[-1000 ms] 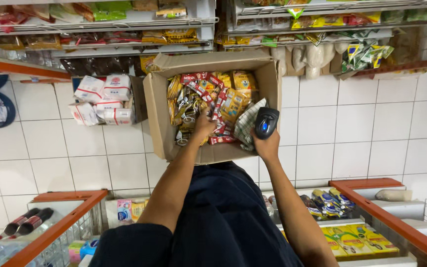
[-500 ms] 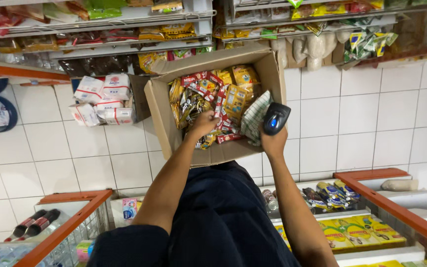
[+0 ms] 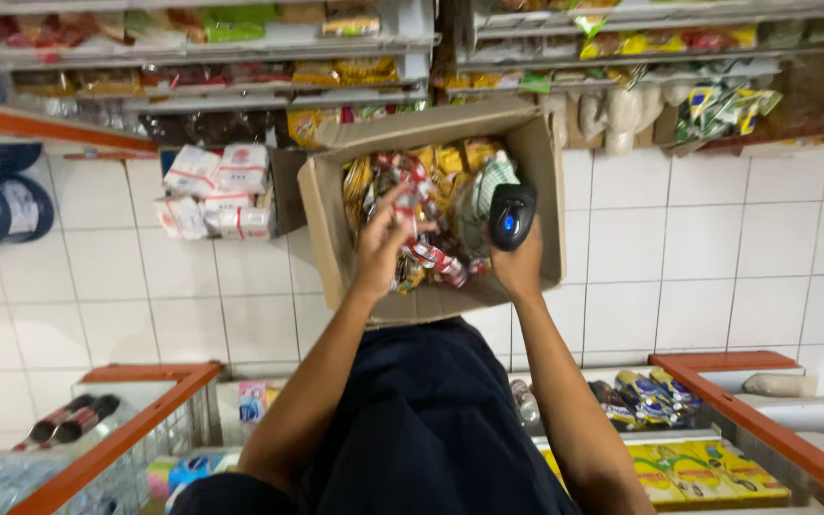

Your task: The person scans boxes of milk powder and various snack packets using a handheld barcode scanner and places them into a cardboard box.

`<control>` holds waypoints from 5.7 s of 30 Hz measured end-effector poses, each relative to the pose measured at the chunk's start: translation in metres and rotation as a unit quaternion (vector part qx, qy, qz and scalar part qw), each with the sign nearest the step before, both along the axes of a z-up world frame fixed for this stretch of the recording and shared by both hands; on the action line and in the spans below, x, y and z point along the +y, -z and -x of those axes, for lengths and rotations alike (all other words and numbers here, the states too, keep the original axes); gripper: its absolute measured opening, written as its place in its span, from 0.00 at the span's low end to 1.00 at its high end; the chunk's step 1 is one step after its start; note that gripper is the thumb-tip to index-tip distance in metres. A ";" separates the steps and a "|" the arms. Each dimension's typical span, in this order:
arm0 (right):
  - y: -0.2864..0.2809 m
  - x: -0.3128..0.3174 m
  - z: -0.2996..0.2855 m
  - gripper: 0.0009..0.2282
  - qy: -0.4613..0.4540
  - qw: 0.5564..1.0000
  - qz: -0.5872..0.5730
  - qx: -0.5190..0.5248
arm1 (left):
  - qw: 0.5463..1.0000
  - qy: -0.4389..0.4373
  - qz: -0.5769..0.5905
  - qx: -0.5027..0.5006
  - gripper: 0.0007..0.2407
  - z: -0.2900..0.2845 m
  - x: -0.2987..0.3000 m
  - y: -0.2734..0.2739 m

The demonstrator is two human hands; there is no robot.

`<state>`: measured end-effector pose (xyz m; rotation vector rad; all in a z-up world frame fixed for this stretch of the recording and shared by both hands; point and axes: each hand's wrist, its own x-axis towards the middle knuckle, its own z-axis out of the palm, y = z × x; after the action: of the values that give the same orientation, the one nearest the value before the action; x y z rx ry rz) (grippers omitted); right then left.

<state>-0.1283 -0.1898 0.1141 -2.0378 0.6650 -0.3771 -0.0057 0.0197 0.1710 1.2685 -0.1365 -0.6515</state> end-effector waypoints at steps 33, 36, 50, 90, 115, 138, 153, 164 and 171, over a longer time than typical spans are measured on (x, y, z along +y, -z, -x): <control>-0.078 0.117 -0.040 0.14 0.235 0.873 -0.417 -0.094 | 0.927 0.331 -0.065 0.164 0.14 -0.070 0.046 -0.028; -0.074 0.158 -0.030 0.18 0.188 0.921 -0.315 -0.129 | 0.936 0.280 0.017 0.210 0.16 -0.087 0.036 -0.034; -0.102 0.203 -0.066 0.14 0.394 0.863 -0.248 -0.195 | 0.913 0.407 -0.016 -0.028 0.19 -0.087 0.064 0.004; -0.159 0.193 -0.049 0.11 -0.091 0.972 -0.200 0.081 | 0.882 0.442 0.029 -0.163 0.25 -0.157 0.095 -0.006; -0.088 0.226 -0.085 0.15 0.272 0.838 -0.405 -0.244 | 0.892 0.445 0.046 -0.061 0.25 -0.120 0.140 -0.021; -0.180 0.240 -0.060 0.14 -0.122 0.980 -0.144 0.065 | 0.896 0.436 0.002 -0.081 0.23 -0.157 0.159 -0.063; -0.133 0.236 -0.046 0.19 0.159 0.931 -0.326 -0.044 | 0.895 0.411 0.011 -0.174 0.17 -0.135 0.147 -0.065; -0.110 0.205 -0.059 0.20 0.306 0.774 -0.494 -0.253 | 0.848 0.383 0.012 -0.366 0.05 -0.098 0.104 -0.110; -0.133 0.170 -0.047 0.19 0.299 0.802 -0.439 -0.272 | 0.904 0.405 -0.006 -0.134 0.06 -0.080 0.062 -0.118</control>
<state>-0.0811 -0.0199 0.2476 -0.7367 0.8825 -0.8019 0.0743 0.0818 0.2894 1.2908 -0.9261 -1.1805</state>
